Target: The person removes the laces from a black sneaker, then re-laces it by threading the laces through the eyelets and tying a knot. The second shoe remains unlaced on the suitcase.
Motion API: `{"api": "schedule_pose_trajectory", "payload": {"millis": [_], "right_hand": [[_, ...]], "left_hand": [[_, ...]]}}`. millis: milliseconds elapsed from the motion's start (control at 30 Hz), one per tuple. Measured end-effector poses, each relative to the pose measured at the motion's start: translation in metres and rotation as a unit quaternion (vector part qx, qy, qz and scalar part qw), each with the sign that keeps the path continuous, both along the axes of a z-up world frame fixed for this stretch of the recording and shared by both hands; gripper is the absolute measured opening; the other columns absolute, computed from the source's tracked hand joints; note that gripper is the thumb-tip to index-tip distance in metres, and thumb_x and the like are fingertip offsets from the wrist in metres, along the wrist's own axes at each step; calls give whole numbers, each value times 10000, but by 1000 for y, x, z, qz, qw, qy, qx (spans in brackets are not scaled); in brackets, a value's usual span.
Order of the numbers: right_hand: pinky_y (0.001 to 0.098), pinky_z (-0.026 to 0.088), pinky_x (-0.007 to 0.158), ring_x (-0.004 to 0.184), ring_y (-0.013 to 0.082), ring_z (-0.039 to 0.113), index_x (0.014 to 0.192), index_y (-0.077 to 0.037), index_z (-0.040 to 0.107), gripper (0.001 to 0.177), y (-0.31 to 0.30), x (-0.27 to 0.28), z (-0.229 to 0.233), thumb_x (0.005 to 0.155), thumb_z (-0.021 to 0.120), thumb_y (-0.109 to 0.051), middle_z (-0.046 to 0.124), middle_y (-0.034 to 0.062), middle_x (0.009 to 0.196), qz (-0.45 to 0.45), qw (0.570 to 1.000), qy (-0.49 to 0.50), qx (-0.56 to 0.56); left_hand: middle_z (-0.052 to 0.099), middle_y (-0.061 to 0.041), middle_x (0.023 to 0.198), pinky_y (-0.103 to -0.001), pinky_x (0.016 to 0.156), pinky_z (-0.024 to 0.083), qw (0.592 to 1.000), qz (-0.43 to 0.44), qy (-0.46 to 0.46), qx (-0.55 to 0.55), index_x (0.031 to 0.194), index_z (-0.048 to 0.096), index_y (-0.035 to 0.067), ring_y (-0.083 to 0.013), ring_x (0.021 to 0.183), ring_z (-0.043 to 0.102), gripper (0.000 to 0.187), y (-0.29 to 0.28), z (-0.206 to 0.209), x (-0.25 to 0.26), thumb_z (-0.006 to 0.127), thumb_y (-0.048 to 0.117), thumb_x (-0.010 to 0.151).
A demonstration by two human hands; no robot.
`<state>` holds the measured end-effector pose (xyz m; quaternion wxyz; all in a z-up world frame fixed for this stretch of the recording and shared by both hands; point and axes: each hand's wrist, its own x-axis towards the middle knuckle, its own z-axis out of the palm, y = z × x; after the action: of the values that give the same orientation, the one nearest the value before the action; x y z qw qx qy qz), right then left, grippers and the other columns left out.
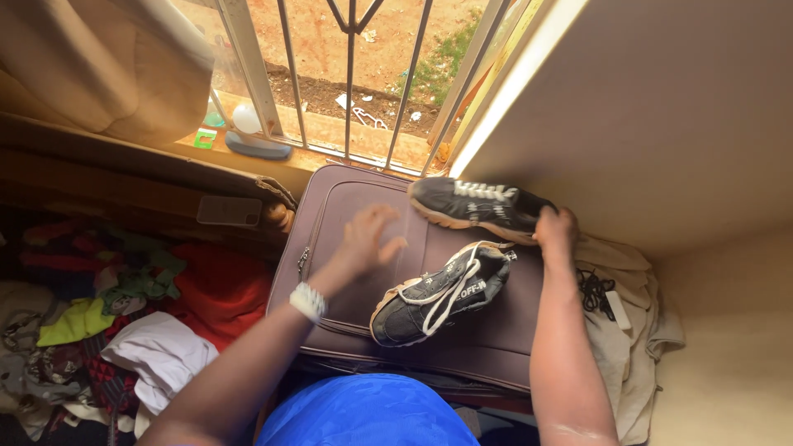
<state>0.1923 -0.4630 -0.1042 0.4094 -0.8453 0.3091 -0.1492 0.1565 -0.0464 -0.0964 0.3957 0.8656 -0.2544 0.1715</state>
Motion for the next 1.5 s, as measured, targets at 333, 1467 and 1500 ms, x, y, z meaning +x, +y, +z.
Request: {"api": "schedule_pose_trajectory", "payload": {"millis": [333,1467,1500], "right_hand": [[318,473,573,722,178,549,1526,-28,338,900,39,-85,17,922,766,-539,555,88,863,24,995,-30,89],[379,528,942,1098,287,646,1411,-71,556,595,245,11,37,919,700,-373,589,195,1264,339,937,-78,-28],[381,536,918,1069,289,643,1439,-73,528,628,246,4,38,920,693,-386,563,205,1263,330,941,-74,-25]], "left_hand": [[450,-267,1470,-492,1089,367,971,-184,114,105,1502,339,-55,-418,1332,437,1168,-11,46,-116,875,574,677],[550,-235,1387,-470,1074,406,987,107,110,-42,1537,366,-24,-390,1263,520,852,13,9,-98,725,438,917],[582,-239,1364,-461,1059,433,990,89,90,-60,1520,421,-26,-394,1244,554,769,20,11,-95,706,414,956]]}}
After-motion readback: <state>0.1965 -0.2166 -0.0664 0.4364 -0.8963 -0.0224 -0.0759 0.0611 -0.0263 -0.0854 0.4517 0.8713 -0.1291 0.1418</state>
